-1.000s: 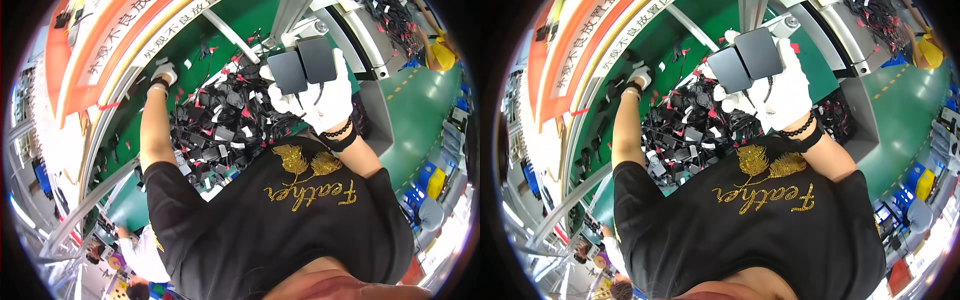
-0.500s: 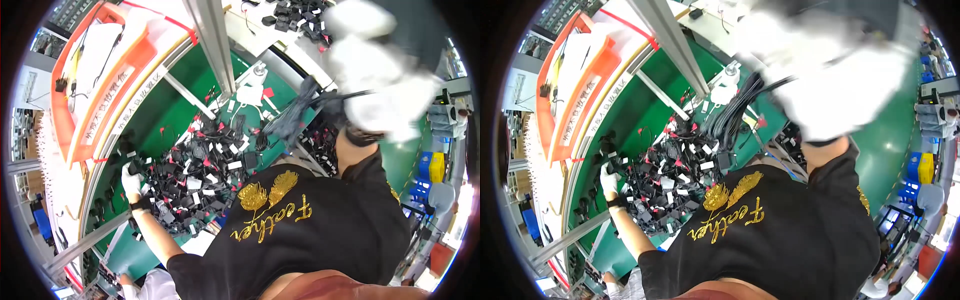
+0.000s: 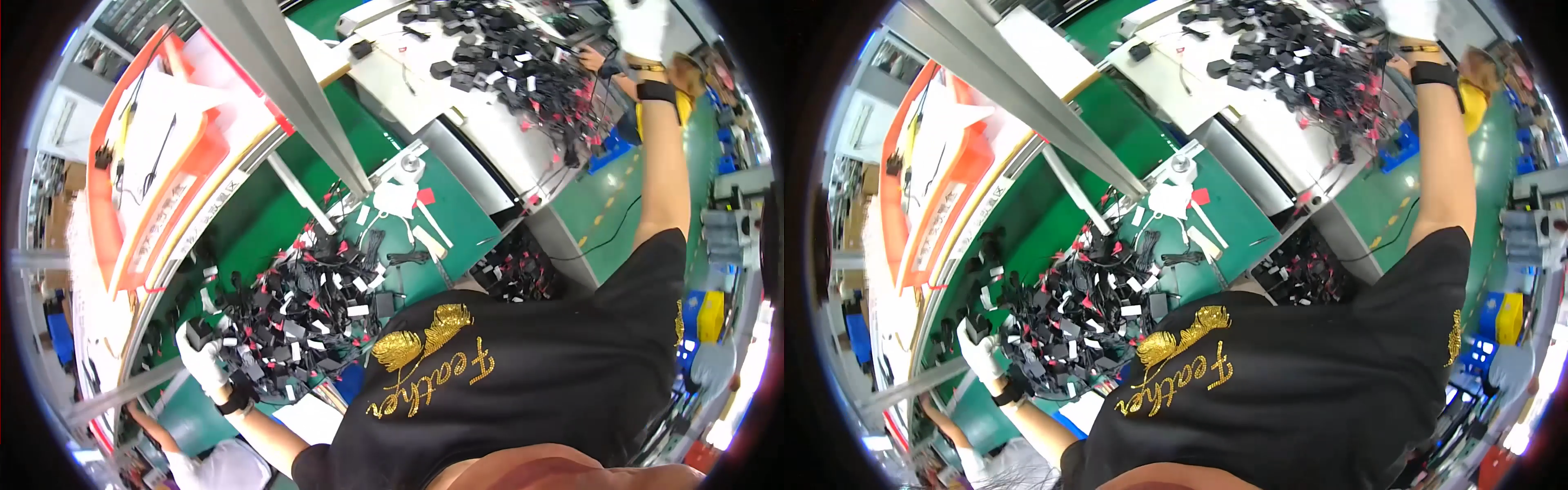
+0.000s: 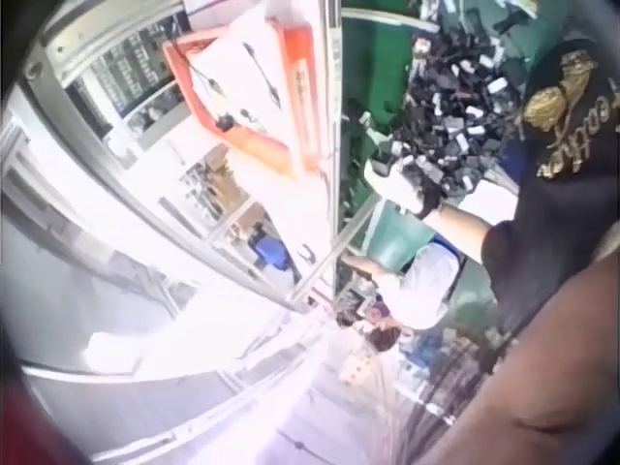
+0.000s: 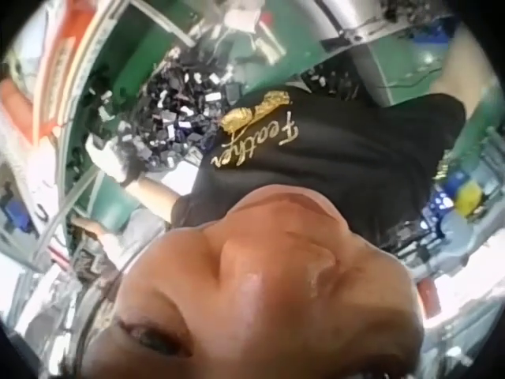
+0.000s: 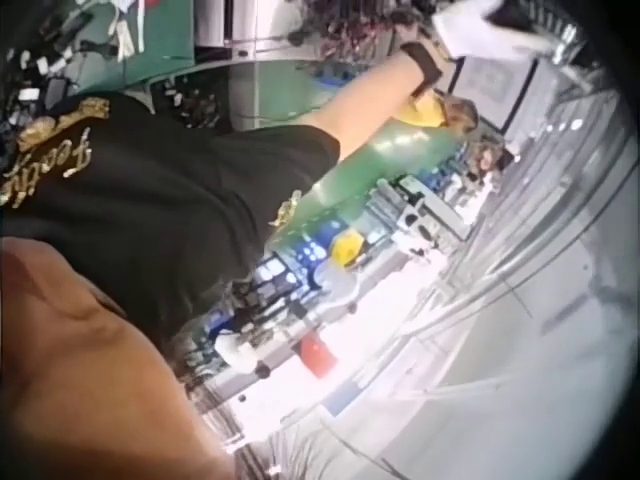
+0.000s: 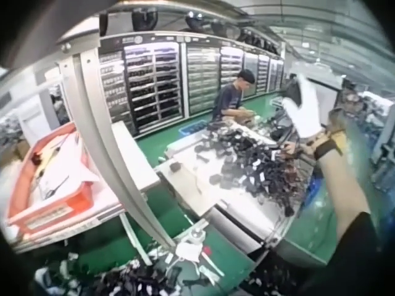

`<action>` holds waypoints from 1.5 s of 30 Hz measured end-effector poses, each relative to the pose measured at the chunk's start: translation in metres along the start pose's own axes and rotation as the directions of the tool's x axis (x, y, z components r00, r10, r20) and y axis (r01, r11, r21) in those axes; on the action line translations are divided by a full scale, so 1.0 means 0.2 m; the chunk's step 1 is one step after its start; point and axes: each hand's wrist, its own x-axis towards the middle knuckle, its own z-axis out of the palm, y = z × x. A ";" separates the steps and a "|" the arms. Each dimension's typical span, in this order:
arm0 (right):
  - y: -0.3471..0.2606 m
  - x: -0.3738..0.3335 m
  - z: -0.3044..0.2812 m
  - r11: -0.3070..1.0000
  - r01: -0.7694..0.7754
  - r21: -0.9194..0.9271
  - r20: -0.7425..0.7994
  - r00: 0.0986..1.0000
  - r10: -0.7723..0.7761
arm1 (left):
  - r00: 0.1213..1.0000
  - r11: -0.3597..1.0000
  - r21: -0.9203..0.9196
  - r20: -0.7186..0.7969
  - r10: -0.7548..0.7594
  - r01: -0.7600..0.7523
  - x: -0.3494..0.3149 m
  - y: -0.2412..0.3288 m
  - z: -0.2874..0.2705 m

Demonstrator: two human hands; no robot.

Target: The person picks up power adapters from a pile, turns them over to inspect different sides, and wipes the surfaces with a cloth. After cleaning, the person places the power adapters into a bin.

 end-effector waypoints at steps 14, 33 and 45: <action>0.12 -1.15 0.86 0.713 0.452 -0.536 0.795 0.553 0.248 | 0.995 0.939 0.330 0.060 0.083 -0.098 -0.37 0.37 0.35; -2.23 -0.80 -0.33 0.284 -0.450 0.846 0.529 0.647 -0.550 | 0.898 0.932 0.160 0.359 0.253 -0.326 -0.36 0.26 0.62; -1.82 -0.68 -0.53 -0.810 -0.465 -0.357 0.884 0.111 -0.454 | 0.939 0.794 0.512 0.266 0.216 -0.328 -0.42 -0.30 0.31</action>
